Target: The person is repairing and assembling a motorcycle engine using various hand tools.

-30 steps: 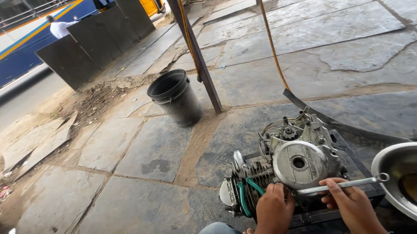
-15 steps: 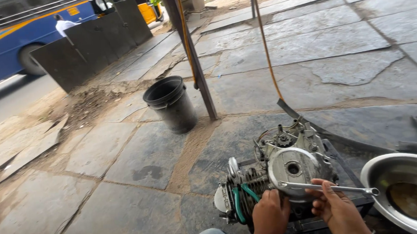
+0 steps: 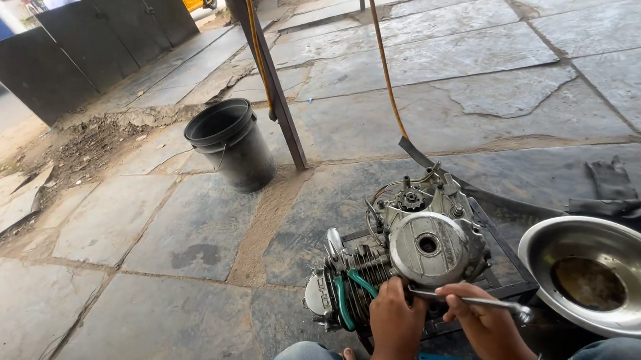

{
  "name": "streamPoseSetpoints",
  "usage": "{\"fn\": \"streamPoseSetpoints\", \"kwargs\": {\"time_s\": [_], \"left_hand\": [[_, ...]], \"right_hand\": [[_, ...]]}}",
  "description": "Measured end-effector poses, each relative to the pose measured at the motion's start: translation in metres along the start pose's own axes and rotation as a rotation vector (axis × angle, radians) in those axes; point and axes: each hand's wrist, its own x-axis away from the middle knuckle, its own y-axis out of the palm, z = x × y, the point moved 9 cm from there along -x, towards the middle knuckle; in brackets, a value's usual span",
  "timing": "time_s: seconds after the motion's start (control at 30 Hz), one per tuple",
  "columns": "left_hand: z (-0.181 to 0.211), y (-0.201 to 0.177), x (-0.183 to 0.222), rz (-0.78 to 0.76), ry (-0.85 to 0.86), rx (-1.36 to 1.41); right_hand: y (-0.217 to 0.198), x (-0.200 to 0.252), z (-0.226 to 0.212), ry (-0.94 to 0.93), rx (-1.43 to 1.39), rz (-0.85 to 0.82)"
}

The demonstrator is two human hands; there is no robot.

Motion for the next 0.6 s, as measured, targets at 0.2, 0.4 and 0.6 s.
{"fn": "streamPoseSetpoints", "kwargs": {"time_s": [0.2,0.4,0.6], "left_hand": [[0.005,0.008,0.005,-0.043,0.000,0.023],[0.019,-0.015,0.003,0.011,0.080,-0.003],[0.019,-0.010,0.003,0.049,0.164,-0.084]], "right_hand": [[-0.017,0.000,0.001,0.230,-0.145,0.124],[-0.037,-0.001,0.007,0.324,-0.246,0.228],[-0.040,0.001,0.009,0.348,-0.305,0.245]]}}
